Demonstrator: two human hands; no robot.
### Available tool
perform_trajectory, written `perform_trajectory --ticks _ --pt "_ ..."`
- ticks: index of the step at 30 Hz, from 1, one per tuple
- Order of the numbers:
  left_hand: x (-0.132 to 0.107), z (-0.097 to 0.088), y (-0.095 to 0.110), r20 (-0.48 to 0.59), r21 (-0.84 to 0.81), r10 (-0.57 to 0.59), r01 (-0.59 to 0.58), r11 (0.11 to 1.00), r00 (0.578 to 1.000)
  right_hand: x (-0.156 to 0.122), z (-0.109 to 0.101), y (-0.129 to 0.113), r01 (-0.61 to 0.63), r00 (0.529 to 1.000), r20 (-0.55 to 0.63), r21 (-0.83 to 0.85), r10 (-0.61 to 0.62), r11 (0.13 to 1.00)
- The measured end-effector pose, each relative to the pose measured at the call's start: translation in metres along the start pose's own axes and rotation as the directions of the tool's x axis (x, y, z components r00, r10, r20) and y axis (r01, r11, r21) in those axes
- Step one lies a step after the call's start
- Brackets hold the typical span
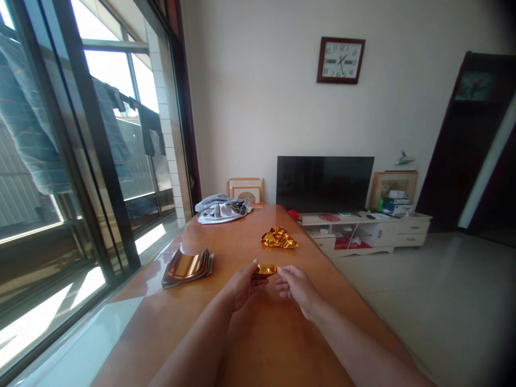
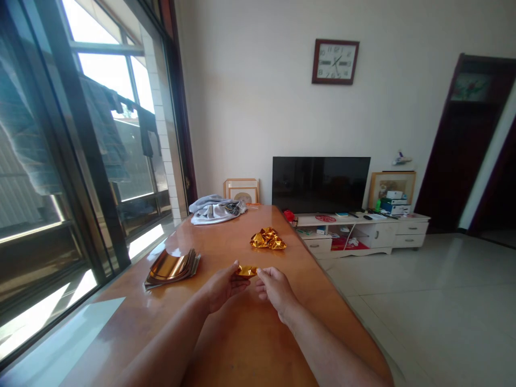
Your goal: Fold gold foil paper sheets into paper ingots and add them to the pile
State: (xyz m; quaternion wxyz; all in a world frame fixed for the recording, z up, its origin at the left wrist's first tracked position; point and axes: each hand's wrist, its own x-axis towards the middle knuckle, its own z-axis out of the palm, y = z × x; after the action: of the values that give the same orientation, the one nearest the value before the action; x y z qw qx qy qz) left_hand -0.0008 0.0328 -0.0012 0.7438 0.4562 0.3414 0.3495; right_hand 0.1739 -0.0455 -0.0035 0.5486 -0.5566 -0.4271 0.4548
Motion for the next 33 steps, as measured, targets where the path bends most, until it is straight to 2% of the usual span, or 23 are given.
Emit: perform_trajectory --ticks 5,12,17,22,24,27,30,33 --pt "0.001 -0.005 -0.005 0.044 -0.017 0.006 -0.006 1.000 0.999 0.011 0.002 0.002 -0.039 0.999 -0.030 -0.100 0.036 0.994" --pt "-0.004 -0.003 -0.003 0.074 -0.003 0.007 -0.007 1.000 0.997 0.031 -0.003 0.005 0.023 0.995 -0.086 -0.278 -0.049 0.960" --pt "-0.005 -0.003 -0.001 0.081 0.018 0.020 -0.022 1.000 0.997 0.035 -0.007 0.002 0.036 0.998 -0.029 -0.346 -0.050 0.938" --pt "-0.007 -0.001 0.000 0.069 0.039 0.062 -0.065 0.997 0.996 0.034 -0.002 -0.002 0.046 0.999 0.019 -0.380 -0.042 0.924" --pt "-0.007 -0.001 0.002 0.032 0.031 0.065 -0.066 0.997 0.997 0.037 0.000 -0.003 0.045 0.999 0.012 -0.384 -0.043 0.922" --pt "-0.007 -0.003 0.006 -0.116 0.013 0.062 -0.061 0.998 0.991 0.048 0.001 -0.003 0.037 0.999 -0.014 -0.374 -0.046 0.927" --pt "-0.004 -0.008 0.009 -0.278 -0.014 0.073 -0.080 0.997 0.958 0.066 0.000 -0.002 0.035 0.996 -0.062 -0.365 -0.062 0.930" --pt "-0.002 -0.014 0.010 -0.350 -0.026 0.072 -0.087 0.996 0.934 0.086 -0.001 -0.002 0.041 0.990 -0.112 -0.372 -0.089 0.927"
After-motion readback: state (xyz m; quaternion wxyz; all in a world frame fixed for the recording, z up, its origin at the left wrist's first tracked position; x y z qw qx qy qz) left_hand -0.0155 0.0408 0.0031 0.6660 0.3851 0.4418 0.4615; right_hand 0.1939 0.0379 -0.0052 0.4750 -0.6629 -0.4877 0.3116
